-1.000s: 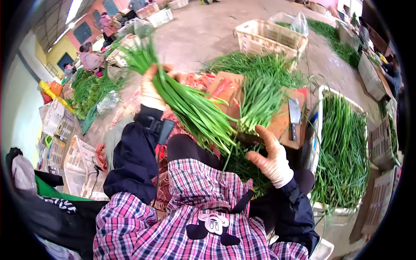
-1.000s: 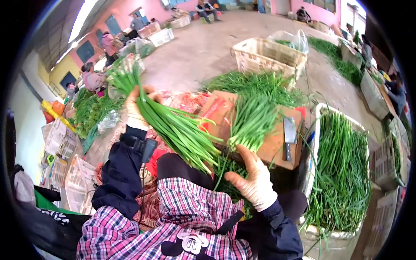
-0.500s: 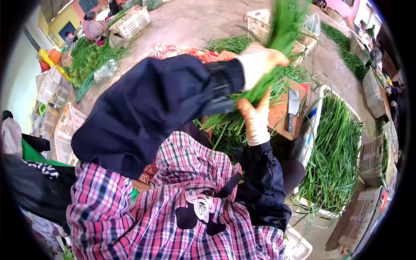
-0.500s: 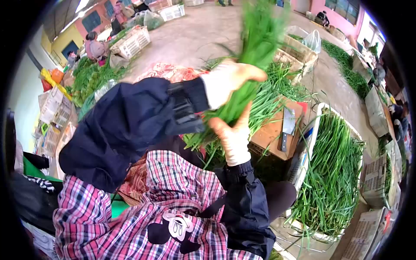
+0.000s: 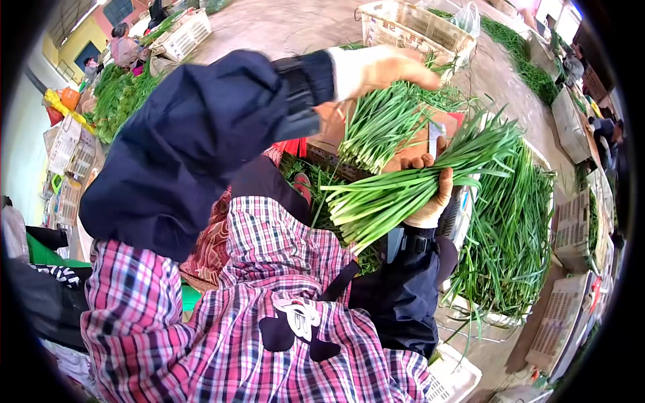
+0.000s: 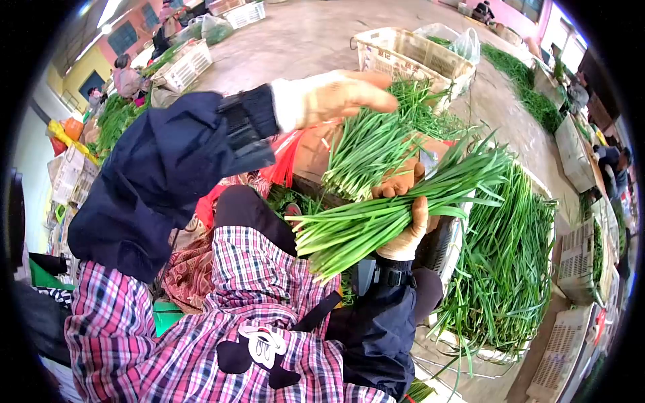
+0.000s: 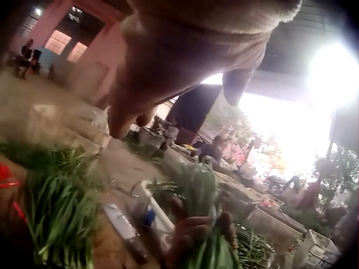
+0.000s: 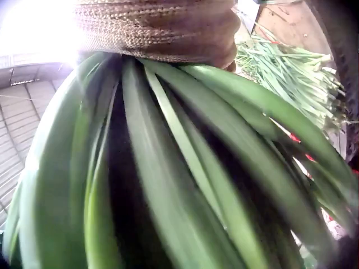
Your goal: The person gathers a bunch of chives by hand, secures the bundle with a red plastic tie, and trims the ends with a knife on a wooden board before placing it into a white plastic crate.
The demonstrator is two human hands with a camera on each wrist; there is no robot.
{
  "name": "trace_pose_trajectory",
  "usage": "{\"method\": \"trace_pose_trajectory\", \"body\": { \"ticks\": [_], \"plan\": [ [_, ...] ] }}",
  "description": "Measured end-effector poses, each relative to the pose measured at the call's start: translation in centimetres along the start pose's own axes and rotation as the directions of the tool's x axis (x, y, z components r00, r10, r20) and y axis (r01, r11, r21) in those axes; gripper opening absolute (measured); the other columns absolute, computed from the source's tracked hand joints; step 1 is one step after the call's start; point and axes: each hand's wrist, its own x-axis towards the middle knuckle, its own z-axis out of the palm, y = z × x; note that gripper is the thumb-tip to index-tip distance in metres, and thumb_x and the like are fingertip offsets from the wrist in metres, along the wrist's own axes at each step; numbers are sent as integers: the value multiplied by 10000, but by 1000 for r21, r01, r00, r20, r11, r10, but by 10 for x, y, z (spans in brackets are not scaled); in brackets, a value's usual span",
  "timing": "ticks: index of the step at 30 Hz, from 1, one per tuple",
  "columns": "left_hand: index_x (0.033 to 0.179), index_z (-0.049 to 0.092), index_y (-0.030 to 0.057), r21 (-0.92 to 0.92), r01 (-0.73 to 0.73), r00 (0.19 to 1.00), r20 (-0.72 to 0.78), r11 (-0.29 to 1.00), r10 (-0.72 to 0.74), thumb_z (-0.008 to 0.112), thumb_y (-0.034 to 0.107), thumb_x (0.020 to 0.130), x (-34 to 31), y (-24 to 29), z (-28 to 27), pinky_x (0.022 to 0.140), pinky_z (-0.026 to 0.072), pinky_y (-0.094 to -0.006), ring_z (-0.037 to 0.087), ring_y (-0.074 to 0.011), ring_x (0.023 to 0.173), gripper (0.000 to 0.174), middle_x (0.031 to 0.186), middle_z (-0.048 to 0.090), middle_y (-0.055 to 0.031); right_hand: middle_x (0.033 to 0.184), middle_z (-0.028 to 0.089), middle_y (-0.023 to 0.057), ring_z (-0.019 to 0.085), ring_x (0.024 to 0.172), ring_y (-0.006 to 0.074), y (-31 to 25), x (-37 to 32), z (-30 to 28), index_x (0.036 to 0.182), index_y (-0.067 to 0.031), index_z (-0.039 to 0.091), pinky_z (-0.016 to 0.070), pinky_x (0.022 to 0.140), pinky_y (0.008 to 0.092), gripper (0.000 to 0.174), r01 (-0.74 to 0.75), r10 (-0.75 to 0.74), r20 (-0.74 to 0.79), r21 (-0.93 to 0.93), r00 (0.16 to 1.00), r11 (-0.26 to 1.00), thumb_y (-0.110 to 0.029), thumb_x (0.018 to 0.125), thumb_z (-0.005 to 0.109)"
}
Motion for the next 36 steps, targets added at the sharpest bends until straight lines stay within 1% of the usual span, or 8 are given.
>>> {"method": "trace_pose_trajectory", "body": {
  "ticks": [2,5,8,14,21,24,31,36],
  "plan": [
    [1234,600,74,-103,362,925,-86,926,-371,711,368,811,-4,-28,-5,965,410,-342,536,-177,1111,527,1230,588,-119,907,481,-10,500,838,155,-2,-5,-1,1425,-249,358,428,846,376,672,3,0,-68,50,998,999,-364,835,658],
    [1320,468,2,83,148,971,176,986,-160,706,490,795,-25,-114,-1,1005,397,-368,512,-224,1183,755,1230,579,-143,929,533,-3,527,821,166,-6,-8,-4,1426,-221,359,450,862,394,695,30,-40,-151,-67,988,997,-347,823,679],
    [1393,328,-55,209,123,927,326,970,-188,691,523,794,-82,-64,58,1046,378,-359,408,-346,1304,908,1381,422,-258,918,572,23,572,818,187,-6,-6,-8,1388,-173,401,489,859,414,642,59,-103,-213,-202,972,977,-338,832,676],
    [1397,179,-126,588,61,992,51,806,-112,729,527,718,-93,-115,136,1113,290,-393,301,-407,1349,1091,1424,299,-309,888,534,2,532,819,151,-4,-13,2,1455,-166,308,445,857,387,722,102,-232,-257,-435,938,895,-308,845,668],
    [1466,195,52,71,168,970,164,983,-177,786,258,690,-78,-132,127,1004,408,-336,514,-254,1174,996,1286,518,-173,822,579,45,585,754,173,-4,1,19,1428,-83,306,495,744,364,707,-3,-260,-322,-633,910,774,-251,840,660],
    [1417,352,63,-210,319,936,220,924,-273,780,186,706,-69,-161,136,876,483,-285,560,-99,992,838,1155,618,-52,741,601,95,585,595,193,-8,18,23,937,-5,577,495,568,310,227,-233,-171,-486,-660,857,714,-180,817,659],
    [1141,608,16,-814,513,835,399,274,-379,766,149,743,-54,-195,152,720,556,-368,669,-214,822,448,952,682,-103,1022,653,106,649,880,227,-20,52,-56,1186,-44,561,551,761,392,516,-413,-10,-607,-553,794,723,-404,842,699],
    [1105,632,28,-798,593,709,581,-107,-400,670,214,833,-40,-245,178,749,571,-412,686,-259,824,333,949,700,-124,1190,602,103,580,1055,232,-18,-2,-119,1260,-27,516,450,947,387,404,-608,46,-759,-482,649,631,-319,989,448]
  ]
}}
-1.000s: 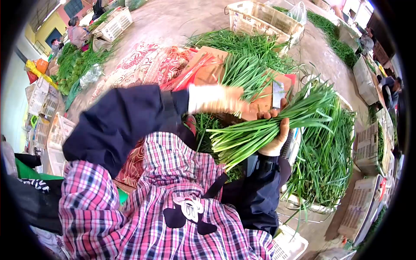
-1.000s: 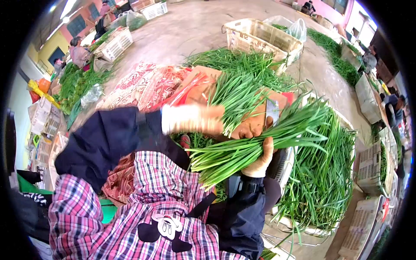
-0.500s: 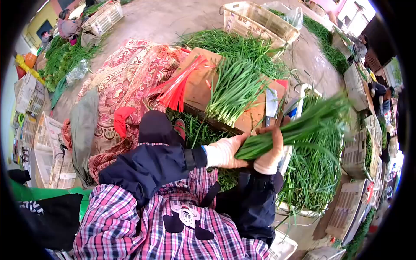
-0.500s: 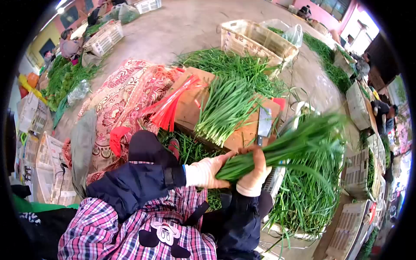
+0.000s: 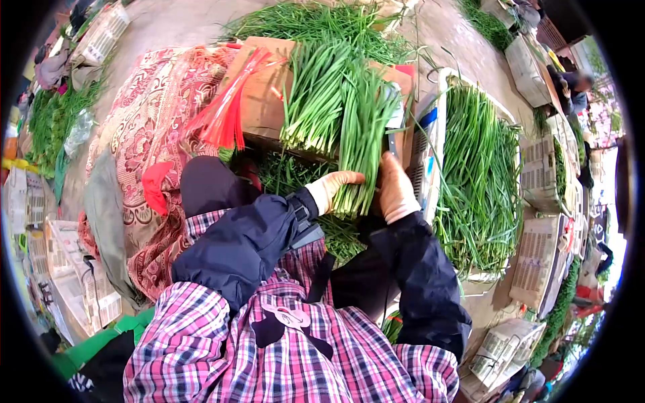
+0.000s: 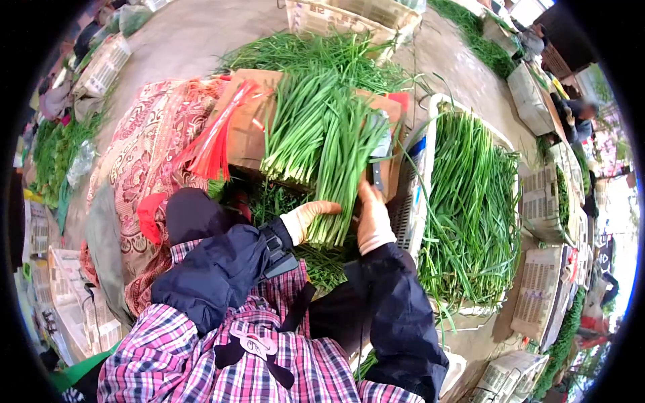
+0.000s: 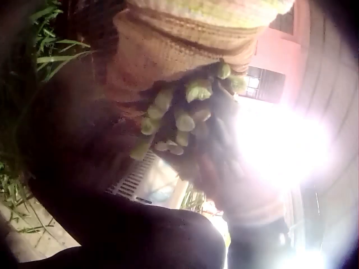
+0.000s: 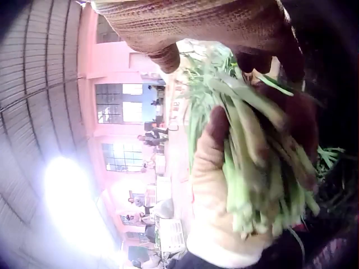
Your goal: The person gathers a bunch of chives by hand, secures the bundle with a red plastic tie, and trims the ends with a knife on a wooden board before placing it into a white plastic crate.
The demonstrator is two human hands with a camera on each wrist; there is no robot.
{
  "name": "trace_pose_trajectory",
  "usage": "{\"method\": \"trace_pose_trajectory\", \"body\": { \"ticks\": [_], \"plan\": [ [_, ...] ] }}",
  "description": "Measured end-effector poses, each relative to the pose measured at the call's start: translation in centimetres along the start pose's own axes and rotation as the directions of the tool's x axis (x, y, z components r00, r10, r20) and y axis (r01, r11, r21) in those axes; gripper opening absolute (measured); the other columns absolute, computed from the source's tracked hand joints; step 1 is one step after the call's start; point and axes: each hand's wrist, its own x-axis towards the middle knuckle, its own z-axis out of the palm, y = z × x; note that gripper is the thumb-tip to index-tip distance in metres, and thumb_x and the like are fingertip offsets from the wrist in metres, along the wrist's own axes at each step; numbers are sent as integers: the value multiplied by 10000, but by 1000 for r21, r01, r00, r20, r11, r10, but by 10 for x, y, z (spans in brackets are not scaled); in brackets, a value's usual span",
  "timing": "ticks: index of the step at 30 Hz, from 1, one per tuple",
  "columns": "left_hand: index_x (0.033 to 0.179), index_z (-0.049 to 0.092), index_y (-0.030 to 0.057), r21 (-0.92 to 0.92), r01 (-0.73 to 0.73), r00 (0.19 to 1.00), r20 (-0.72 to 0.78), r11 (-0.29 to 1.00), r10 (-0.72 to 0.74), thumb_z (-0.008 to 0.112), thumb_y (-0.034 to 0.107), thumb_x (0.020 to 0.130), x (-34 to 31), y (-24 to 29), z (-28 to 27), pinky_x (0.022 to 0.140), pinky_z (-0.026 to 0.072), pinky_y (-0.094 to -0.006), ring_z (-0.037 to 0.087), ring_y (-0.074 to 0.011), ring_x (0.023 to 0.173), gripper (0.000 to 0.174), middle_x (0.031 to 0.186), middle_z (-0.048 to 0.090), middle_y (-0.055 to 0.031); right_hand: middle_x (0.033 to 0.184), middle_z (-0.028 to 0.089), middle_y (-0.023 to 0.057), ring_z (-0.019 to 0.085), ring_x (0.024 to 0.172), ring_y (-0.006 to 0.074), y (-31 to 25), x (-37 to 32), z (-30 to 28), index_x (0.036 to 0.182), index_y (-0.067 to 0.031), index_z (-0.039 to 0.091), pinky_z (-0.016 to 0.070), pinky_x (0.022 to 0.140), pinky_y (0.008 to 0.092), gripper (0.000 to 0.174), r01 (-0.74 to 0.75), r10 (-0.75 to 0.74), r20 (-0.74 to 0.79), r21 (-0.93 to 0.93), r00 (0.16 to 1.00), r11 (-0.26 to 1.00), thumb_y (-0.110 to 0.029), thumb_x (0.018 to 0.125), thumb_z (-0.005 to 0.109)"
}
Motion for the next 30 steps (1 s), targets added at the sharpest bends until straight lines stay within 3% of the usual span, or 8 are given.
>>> {"method": "trace_pose_trajectory", "body": {
  "ticks": [6,8,11,15,18,23,26,30],
  "plan": [
    [961,667,89,65,64,982,-183,996,-51,703,246,770,-5,-1,8,634,555,-370,646,-210,705,250,832,676,-57,1253,542,53,504,1153,240,44,-47,-5,1309,-74,453,418,915,471,552,-221,222,-158,25,962,975,-191,838,715],
    [963,668,97,76,20,985,-173,997,-7,717,262,751,-2,-3,7,607,548,-366,639,-199,689,273,819,672,-52,1241,547,46,492,1169,241,48,-47,-6,1289,-83,469,410,914,489,521,-214,206,-174,-32,963,976,-184,840,713],
    [967,668,100,127,-9,980,-195,992,34,724,267,742,-7,1,9,595,549,-376,639,-197,670,286,814,673,-50,1183,598,98,550,1093,190,31,-58,6,1319,1,450,408,945,311,586,-192,189,-103,-20,977,981,-113,818,732],
    [1006,653,73,50,69,984,-165,996,-60,705,235,750,-7,7,-5,616,561,-419,652,-241,667,307,835,681,-93,1035,651,64,627,900,181,44,-54,-5,1212,-11,539,505,791,313,421,-211,211,3,16,977,977,-73,830,703],
    [1028,637,32,-30,73,992,-101,997,-76,690,204,754,-5,8,-12,682,577,-458,671,-290,713,327,882,692,-135,1086,625,55,634,925,240,36,-57,-3,1215,-83,527,540,714,468,369,-252,253,28,-17,967,968,-59,866,644],
    [1026,644,62,45,92,983,-166,995,-84,696,230,782,-5,8,-18,597,566,-382,663,-229,650,300,816,692,-89,988,653,62,648,824,222,34,-62,-1,1152,-68,578,567,663,426,306,-143,132,-79,-151,988,978,-49,852,639],
    [1046,646,70,134,66,986,-159,989,-44,707,280,810,-15,4,4,609,567,-351,666,-207,670,323,837,694,-74,1017,661,69,622,867,155,27,-66,7,1147,-5,587,494,758,275,314,-126,103,-113,-224,988,966,-39,839,641],
    [1080,636,48,293,-33,984,-157,956,82,750,220,764,-12,-7,0,638,566,-314,671,-180,704,378,888,693,-69,1006,660,68,620,869,154,29,-65,4,1154,4,578,496,760,278,343,-58,34,-100,-245,994,968,-16,818,648]
  ]
}}
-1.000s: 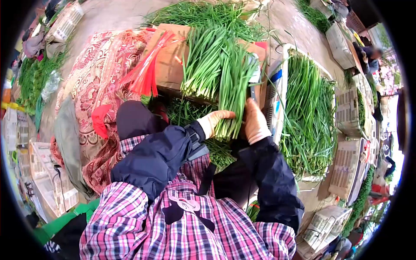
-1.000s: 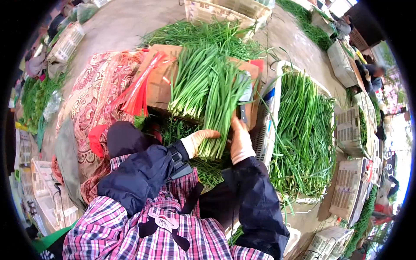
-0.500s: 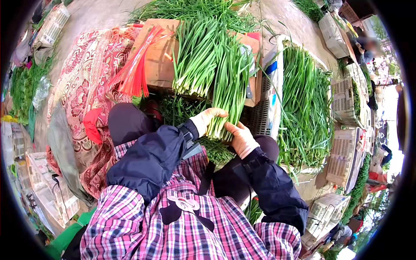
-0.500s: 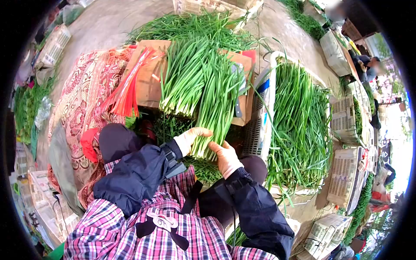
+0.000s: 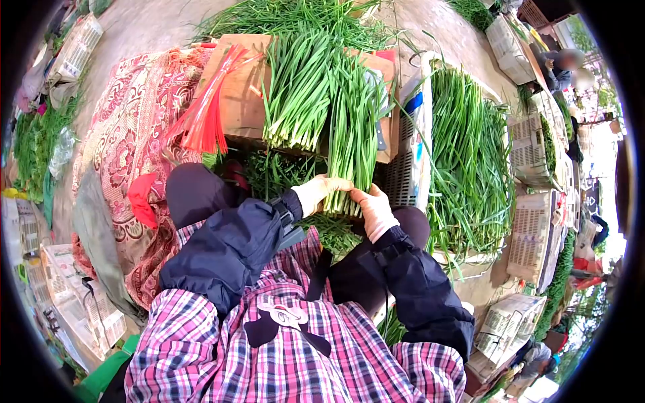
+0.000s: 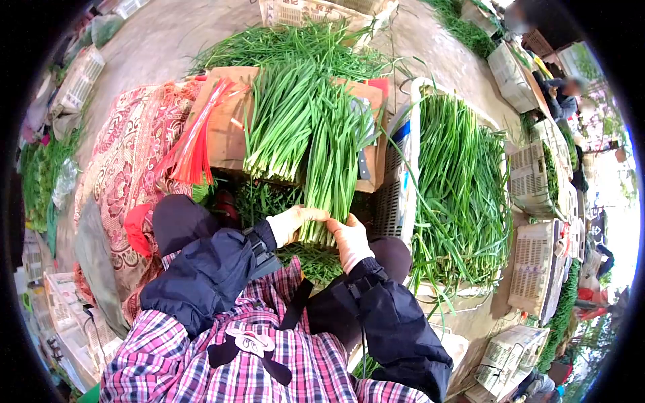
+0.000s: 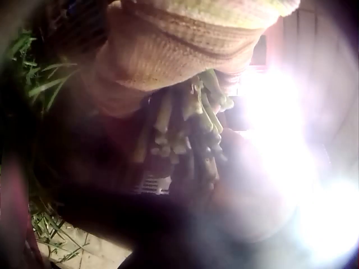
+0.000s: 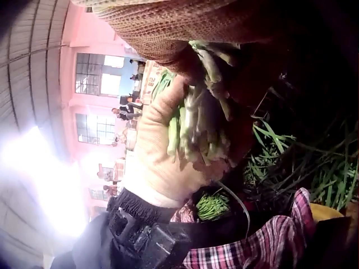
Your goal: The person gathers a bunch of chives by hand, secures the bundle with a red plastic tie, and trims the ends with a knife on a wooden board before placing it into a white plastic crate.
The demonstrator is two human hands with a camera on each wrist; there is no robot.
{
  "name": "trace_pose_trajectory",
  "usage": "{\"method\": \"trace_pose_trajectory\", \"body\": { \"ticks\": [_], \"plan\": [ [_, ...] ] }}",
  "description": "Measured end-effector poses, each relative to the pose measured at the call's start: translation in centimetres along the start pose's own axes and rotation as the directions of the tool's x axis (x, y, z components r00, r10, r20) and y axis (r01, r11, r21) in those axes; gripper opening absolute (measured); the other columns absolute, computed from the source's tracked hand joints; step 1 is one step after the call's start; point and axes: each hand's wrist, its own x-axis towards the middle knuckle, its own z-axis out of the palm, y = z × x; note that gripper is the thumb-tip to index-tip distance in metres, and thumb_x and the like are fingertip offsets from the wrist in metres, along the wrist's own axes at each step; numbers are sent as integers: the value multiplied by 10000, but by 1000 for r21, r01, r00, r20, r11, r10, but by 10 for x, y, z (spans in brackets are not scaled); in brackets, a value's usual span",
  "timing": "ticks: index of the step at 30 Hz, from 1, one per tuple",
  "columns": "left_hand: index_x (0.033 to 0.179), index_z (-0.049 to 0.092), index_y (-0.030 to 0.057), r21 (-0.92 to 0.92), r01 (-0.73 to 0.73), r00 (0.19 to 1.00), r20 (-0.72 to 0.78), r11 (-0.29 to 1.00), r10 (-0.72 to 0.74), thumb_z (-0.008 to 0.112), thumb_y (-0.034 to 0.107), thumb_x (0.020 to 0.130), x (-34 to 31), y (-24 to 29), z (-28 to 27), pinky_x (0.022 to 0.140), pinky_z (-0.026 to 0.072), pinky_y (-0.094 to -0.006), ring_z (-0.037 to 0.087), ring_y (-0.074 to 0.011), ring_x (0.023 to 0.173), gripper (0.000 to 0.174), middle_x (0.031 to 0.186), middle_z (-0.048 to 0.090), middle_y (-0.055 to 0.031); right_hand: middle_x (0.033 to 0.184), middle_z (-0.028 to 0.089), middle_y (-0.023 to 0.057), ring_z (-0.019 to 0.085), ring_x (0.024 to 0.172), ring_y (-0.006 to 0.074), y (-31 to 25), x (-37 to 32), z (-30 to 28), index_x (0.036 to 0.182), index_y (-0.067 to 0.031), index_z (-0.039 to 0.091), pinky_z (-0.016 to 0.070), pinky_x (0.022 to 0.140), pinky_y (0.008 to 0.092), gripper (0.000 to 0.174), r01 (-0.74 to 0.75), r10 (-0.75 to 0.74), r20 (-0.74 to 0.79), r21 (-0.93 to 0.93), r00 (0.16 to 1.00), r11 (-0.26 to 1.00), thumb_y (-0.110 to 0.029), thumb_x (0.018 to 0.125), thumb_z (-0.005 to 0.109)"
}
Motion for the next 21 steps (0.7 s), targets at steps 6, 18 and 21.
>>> {"method": "trace_pose_trajectory", "body": {
  "ticks": [6,18,21],
  "plan": [
    [1021,662,53,68,22,1000,-2,997,-22,700,221,757,-3,6,-13,589,542,-290,661,-156,659,315,847,693,-52,1009,648,58,622,867,190,-4,0,-2,1156,-37,559,534,675,344,371,-93,93,0,24,996,995,-79,810,685],
    [992,612,10,37,81,996,-44,996,-79,673,172,805,-10,14,-4,539,574,-343,659,-220,649,254,817,659,-104,789,591,29,496,488,93,-59,-23,-10,1250,-94,475,379,384,216,481,-99,143,139,-284,980,954,-68,797,637],
    [972,590,-2,-181,104,979,193,978,-68,653,149,832,-17,30,-1,535,578,-336,658,-227,651,216,818,652,-112,729,564,31,466,483,80,-107,-43,-37,1279,-98,451,346,385,200,517,-63,90,103,-243,991,968,-45,793,618]
  ]
}}
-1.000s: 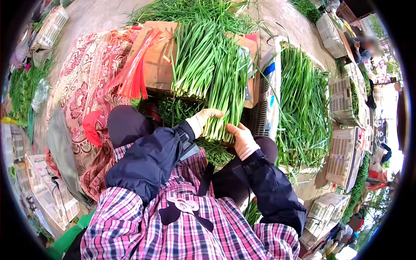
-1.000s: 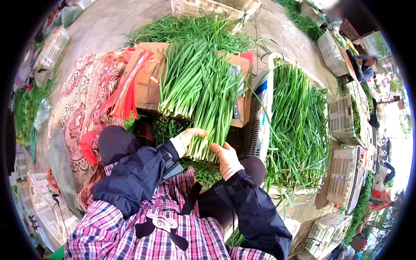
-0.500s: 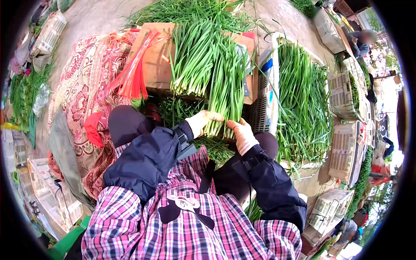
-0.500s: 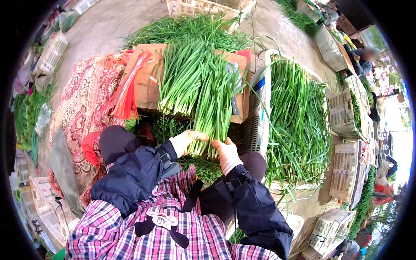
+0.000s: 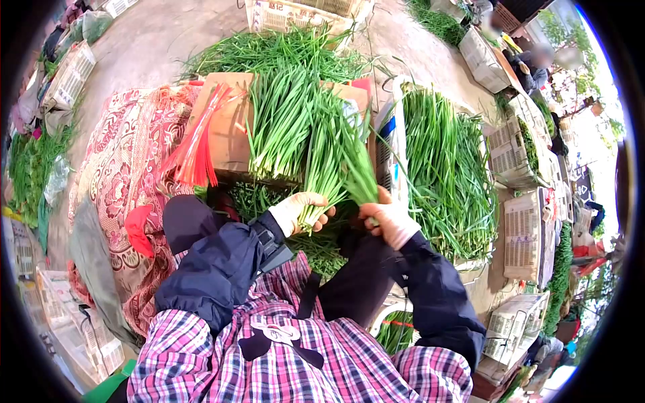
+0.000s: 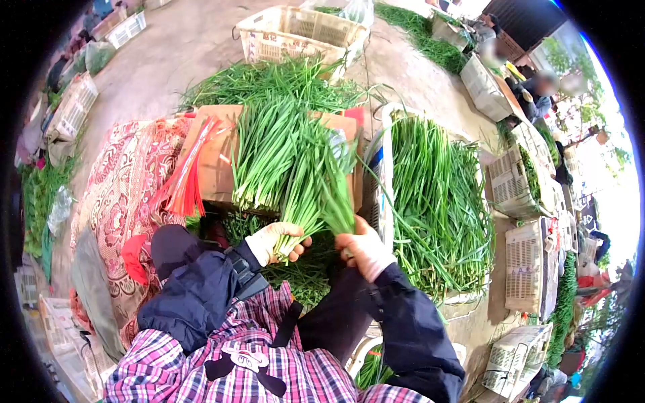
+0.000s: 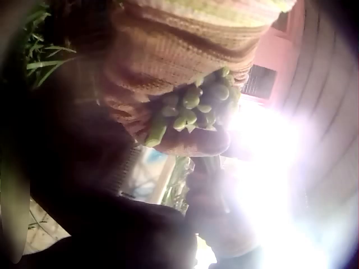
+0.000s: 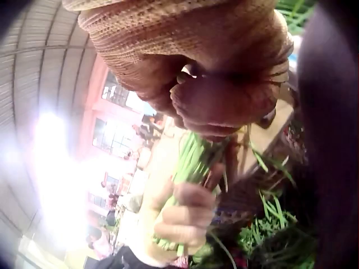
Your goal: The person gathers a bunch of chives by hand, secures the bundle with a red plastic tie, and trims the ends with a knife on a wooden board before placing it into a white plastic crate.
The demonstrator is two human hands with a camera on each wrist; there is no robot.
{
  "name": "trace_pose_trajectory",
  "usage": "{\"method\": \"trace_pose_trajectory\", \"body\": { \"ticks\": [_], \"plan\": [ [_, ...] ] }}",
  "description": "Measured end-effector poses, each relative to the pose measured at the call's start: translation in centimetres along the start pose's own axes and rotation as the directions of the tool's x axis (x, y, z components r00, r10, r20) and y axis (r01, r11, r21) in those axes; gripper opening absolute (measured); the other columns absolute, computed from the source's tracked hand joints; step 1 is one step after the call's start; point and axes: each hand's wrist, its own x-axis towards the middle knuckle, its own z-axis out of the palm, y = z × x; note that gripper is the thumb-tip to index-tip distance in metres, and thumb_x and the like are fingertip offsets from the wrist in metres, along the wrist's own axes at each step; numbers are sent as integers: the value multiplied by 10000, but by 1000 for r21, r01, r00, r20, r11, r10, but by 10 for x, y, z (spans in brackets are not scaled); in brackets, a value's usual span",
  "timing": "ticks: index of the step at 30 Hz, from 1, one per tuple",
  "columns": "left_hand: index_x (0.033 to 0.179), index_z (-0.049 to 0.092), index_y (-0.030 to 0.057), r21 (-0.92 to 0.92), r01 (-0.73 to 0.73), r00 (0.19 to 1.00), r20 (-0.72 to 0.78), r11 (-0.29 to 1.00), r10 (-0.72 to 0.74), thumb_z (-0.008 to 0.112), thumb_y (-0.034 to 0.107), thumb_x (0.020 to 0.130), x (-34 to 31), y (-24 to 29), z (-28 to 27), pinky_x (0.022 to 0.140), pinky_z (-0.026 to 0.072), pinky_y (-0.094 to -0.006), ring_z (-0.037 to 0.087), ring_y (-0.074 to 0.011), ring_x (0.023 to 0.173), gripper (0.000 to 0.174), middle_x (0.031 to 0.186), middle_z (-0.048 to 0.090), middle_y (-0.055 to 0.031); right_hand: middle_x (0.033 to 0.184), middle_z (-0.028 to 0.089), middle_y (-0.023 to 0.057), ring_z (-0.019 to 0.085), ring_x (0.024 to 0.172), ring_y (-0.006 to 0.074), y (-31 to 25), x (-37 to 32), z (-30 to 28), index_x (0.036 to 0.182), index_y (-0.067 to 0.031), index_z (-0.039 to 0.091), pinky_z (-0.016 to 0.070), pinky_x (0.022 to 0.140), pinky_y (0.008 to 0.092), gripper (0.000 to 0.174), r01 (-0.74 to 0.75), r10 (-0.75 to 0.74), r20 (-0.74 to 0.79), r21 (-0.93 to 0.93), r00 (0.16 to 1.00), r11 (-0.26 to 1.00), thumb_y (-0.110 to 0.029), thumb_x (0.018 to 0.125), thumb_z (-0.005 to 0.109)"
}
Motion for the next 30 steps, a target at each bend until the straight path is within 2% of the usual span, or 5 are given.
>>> {"method": "trace_pose_trajectory", "body": {
  "ticks": [15,19,22,25,30],
  "plan": [
    [1353,382,-49,247,-567,792,425,786,438,618,145,857,-85,159,119,458,371,-236,421,-112,573,582,807,506,-38,807,576,37,474,523,94,48,-132,-175,1069,-77,513,339,409,224,250,552,-412,-602,58,684,832,-92,833,594],
    [1370,356,-31,122,-525,778,471,842,417,598,124,873,-86,185,98,481,398,-255,431,-113,609,574,835,518,-48,777,544,41,444,495,100,125,-101,-158,1181,-62,481,344,397,246,358,432,-199,-729,145,655,890,-59,833,566],
    [1325,412,-36,192,-521,838,299,831,456,617,141,860,-98,189,81,497,414,-260,480,-118,627,538,866,575,-59,750,566,59,481,480,116,157,-91,-137,1436,-67,318,412,405,271,677,0,-45,-667,-67,744,998,-137,823,598],
    [1274,474,-24,228,-503,862,210,834,462,638,145,841,-96,193,54,512,429,-270,527,-125,638,493,867,598,-56,931,682,153,651,852,252,142,-109,-136,1348,-48,481,494,821,348,702,-429,-152,-661,-626,735,651,-310,754,749],
    [1204,535,-12,124,-405,912,116,906,392,646,134,836,-81,178,19,505,515,-288,615,-164,643,412,864,643,-85,855,605,12,508,720,73,104,-92,-147,1287,-17,538,458,682,226,439,256,-368,-550,-272,750,928,-67,869,659]
  ]
}}
